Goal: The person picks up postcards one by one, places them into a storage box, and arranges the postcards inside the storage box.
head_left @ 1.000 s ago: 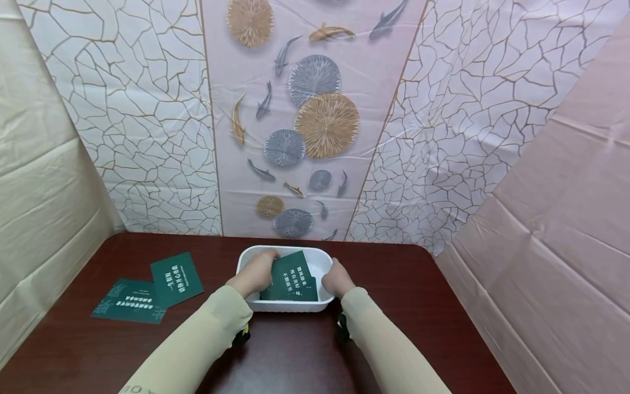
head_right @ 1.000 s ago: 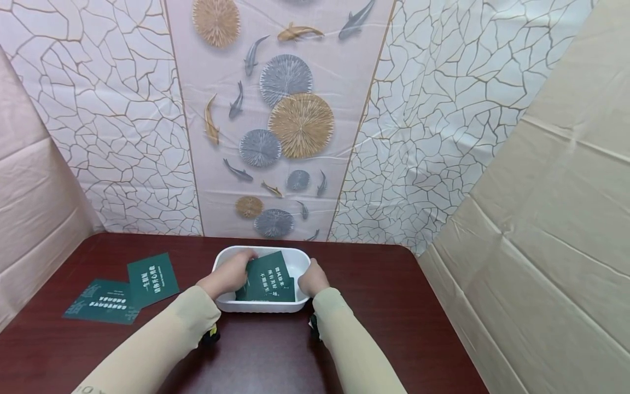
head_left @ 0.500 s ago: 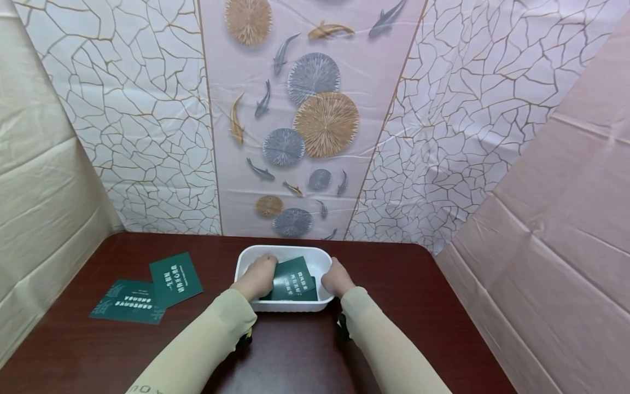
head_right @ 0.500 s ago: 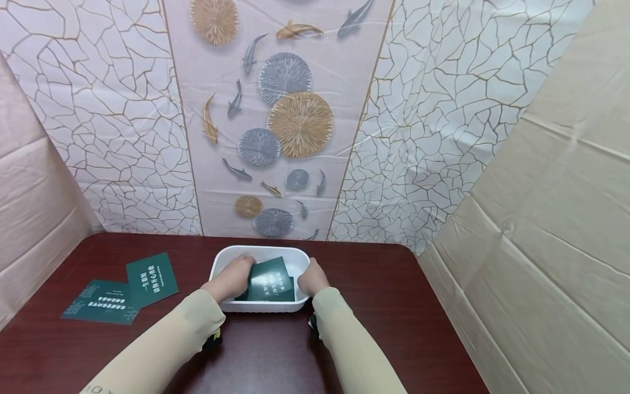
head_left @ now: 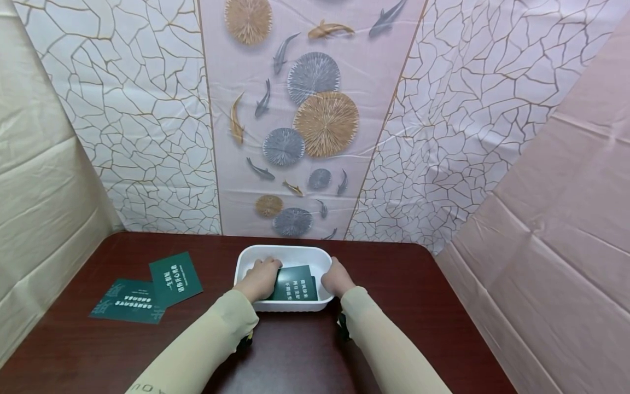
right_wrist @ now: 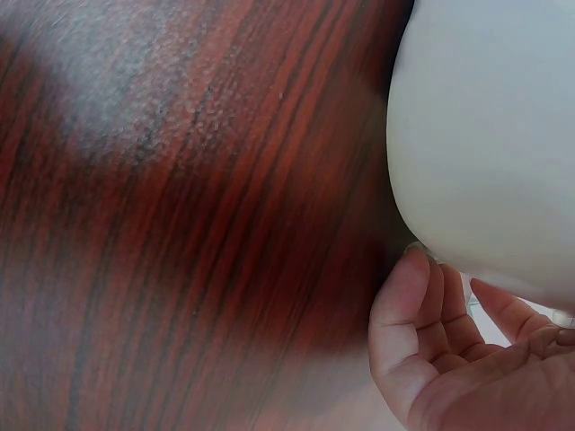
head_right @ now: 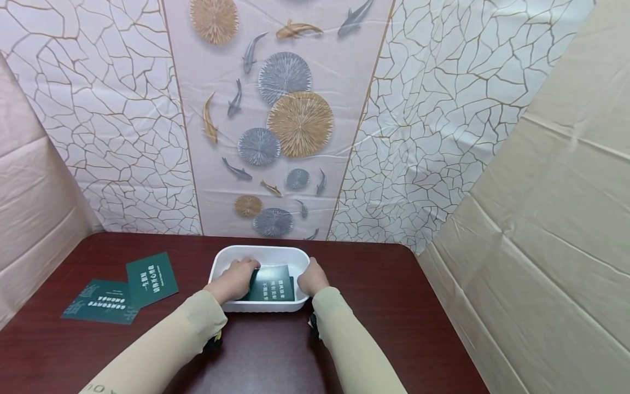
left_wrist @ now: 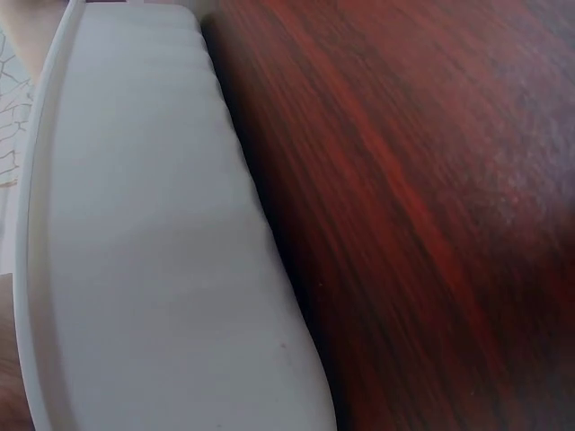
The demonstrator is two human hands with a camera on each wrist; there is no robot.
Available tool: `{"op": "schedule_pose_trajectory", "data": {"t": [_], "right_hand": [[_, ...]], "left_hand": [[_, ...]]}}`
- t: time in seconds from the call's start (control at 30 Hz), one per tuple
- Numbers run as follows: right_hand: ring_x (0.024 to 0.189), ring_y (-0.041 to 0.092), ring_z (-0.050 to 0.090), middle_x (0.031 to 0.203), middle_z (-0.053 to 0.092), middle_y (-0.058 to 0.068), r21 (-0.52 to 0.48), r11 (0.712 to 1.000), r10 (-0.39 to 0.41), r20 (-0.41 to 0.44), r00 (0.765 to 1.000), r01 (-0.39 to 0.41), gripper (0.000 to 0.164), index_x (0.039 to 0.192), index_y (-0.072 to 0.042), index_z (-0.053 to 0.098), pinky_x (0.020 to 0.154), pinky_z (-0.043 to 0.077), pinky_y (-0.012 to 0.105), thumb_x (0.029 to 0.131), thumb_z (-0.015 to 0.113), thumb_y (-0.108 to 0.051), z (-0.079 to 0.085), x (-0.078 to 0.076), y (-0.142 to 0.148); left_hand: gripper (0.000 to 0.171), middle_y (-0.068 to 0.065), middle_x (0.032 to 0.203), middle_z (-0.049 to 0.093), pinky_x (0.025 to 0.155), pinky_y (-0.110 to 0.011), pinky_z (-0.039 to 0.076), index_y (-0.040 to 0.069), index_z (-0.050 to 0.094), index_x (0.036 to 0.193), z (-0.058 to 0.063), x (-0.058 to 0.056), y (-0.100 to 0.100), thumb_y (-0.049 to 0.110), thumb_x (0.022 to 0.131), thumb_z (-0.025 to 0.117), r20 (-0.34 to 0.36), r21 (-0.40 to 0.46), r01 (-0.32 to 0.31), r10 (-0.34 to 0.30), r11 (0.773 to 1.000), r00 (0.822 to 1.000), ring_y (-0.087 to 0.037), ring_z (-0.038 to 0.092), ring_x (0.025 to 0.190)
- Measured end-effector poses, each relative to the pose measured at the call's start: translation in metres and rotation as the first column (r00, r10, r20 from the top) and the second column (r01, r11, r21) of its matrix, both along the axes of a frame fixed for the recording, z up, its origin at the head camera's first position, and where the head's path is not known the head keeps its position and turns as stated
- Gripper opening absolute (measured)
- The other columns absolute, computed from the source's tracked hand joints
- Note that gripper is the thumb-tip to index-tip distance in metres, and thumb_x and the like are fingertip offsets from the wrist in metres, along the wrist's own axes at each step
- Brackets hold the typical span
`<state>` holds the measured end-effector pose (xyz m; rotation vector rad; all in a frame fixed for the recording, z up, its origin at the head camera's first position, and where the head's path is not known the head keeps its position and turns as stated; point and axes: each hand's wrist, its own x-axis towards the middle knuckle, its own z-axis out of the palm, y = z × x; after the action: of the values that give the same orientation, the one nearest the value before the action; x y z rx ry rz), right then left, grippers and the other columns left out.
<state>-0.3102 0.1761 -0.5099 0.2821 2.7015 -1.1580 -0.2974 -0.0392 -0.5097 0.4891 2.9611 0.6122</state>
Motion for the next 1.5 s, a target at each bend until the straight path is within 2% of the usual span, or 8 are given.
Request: {"op": "schedule_pose_trajectory", "data": {"t": [0.3, 0.53, 0.83, 1.03, 1.27, 1.5], "right_hand": [[0.125, 0.03, 0.044, 0.143, 0.041, 0.02, 0.013, 1.0, 0.003, -0.01, 1.0, -0.003, 0.066, 0.149, 0.0, 0.026, 0.101, 0.039, 0.05, 0.09, 0.053, 0.003, -0.0024, -0.0008, 0.0011], [0.126, 0.03, 0.044, 0.144, 0.041, 0.02, 0.013, 1.0, -0.001, -0.003, 1.0, 0.001, 0.066, 0.15, -0.001, 0.025, 0.101, 0.039, 0.05, 0.09, 0.053, 0.003, -0.0034, 0.0003, -0.0002], [0.124, 0.031, 0.046, 0.141, 0.043, 0.02, -0.001, 1.0, 0.0, -0.005, 1.0, 0.0, 0.065, 0.149, -0.001, 0.027, 0.1, 0.039, 0.051, 0.089, 0.053, 0.004, -0.004, 0.0004, 0.0006], [0.127, 0.032, 0.044, 0.144, 0.04, 0.021, -0.008, 1.0, 0.002, -0.005, 1.0, -0.002, 0.067, 0.15, 0.0, 0.025, 0.102, 0.038, 0.052, 0.089, 0.053, 0.004, -0.0009, 0.0024, -0.0001], [0.123, 0.03, 0.046, 0.14, 0.044, 0.019, -0.005, 1.0, -0.007, 0.002, 1.0, 0.007, 0.065, 0.149, -0.001, 0.028, 0.1, 0.04, 0.051, 0.089, 0.054, 0.004, -0.0004, 0.0009, -0.0005], [0.124, 0.031, 0.046, 0.141, 0.044, 0.019, -0.009, 1.0, -0.013, 0.011, 1.0, 0.014, 0.066, 0.149, -0.001, 0.027, 0.099, 0.04, 0.052, 0.09, 0.054, 0.004, 0.0002, 0.0009, -0.0008]], "left_hand": [[0.033, -0.009, 0.107, 0.059, 0.075, -0.049, 0.045, 0.007, 0.064, 0.118, -0.0002, 0.0023, 0.0018, -0.004, 0.087, 0.06, -0.012, -0.006, 0.027, -0.027, 1.0, 1.0, -0.031, 0.05, 0.092], [0.037, -0.009, 0.105, 0.059, 0.078, -0.047, 0.045, 0.007, 0.065, 0.117, 0.0003, 0.0042, 0.0021, -0.006, 0.083, 0.064, 0.018, 0.006, 0.036, -0.036, 0.999, 0.999, -0.03, 0.051, 0.091], [0.036, -0.009, 0.106, 0.059, 0.079, -0.046, 0.043, 0.008, 0.066, 0.119, -0.0022, 0.0023, 0.0032, -0.004, 0.085, 0.064, 0.067, -0.006, 0.04, -0.04, 0.999, 0.997, -0.03, 0.05, 0.091], [0.034, -0.009, 0.107, 0.059, 0.08, -0.045, 0.044, 0.008, 0.067, 0.119, -0.0018, 0.0018, 0.0035, -0.002, 0.086, 0.064, 0.074, -0.024, 0.044, -0.042, 0.999, 0.996, -0.029, 0.051, 0.093], [0.035, -0.01, 0.115, 0.06, 0.083, -0.044, 0.044, 0.007, 0.065, 0.121, 0.0028, 0.0025, 0.0028, -0.003, 0.088, 0.061, 0.102, 0.014, 0.028, -0.03, 0.999, 0.994, -0.029, 0.051, 0.098], [0.037, -0.011, 0.116, 0.059, 0.083, -0.045, 0.045, 0.007, 0.063, 0.123, 0.0026, 0.0031, 0.0022, -0.004, 0.088, 0.06, 0.101, 0.023, 0.021, -0.024, 0.999, 0.995, -0.03, 0.052, 0.099]]}}
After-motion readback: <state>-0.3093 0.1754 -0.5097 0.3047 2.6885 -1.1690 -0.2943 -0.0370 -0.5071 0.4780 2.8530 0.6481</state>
